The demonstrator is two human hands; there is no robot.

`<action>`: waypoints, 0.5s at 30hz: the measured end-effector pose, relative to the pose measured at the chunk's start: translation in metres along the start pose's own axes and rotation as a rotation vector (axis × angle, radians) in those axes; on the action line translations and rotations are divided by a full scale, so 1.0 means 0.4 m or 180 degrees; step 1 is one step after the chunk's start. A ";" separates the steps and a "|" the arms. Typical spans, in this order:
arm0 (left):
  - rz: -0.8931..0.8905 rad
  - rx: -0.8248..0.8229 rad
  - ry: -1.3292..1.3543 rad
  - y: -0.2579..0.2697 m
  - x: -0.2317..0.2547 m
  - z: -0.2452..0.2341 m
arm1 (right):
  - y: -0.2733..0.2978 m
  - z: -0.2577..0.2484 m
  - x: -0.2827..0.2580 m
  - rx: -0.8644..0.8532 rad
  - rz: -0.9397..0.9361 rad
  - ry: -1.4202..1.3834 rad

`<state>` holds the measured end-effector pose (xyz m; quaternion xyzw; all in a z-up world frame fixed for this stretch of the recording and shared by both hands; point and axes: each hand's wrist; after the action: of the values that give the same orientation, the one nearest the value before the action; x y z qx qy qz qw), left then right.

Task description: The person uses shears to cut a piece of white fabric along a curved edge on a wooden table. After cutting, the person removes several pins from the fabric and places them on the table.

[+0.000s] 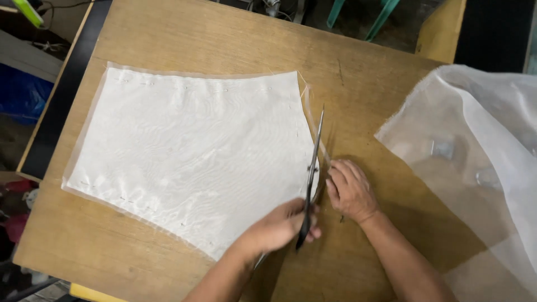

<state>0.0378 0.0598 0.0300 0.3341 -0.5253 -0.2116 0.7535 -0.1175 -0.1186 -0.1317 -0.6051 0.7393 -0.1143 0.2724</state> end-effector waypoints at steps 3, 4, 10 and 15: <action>-0.0079 -0.0019 0.0003 0.102 -0.152 0.011 | 0.015 -0.014 -0.024 -0.0078 0.0253 0.0113; -0.0028 0.0152 0.0224 0.129 -0.203 0.004 | 0.009 -0.010 -0.024 -0.0095 0.0356 0.0113; -0.0609 0.0849 0.0860 0.298 -0.518 -0.091 | 0.041 -0.005 -0.099 -0.0196 0.0664 0.0694; -0.0863 0.1203 0.0322 0.468 -0.555 -0.199 | 0.165 -0.017 -0.229 -0.0126 0.1140 0.1039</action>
<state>0.0263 0.3593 0.0036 0.5468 -0.4674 -0.1918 0.6676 -0.1650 -0.0163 -0.1349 -0.4430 0.8712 -0.1460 0.1533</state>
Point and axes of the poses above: each hand's wrist, its own y-axis away from the middle knuckle, its own z-axis out of the palm, x = y × z, and after that the axes turned 3 degrees about x, right-handed
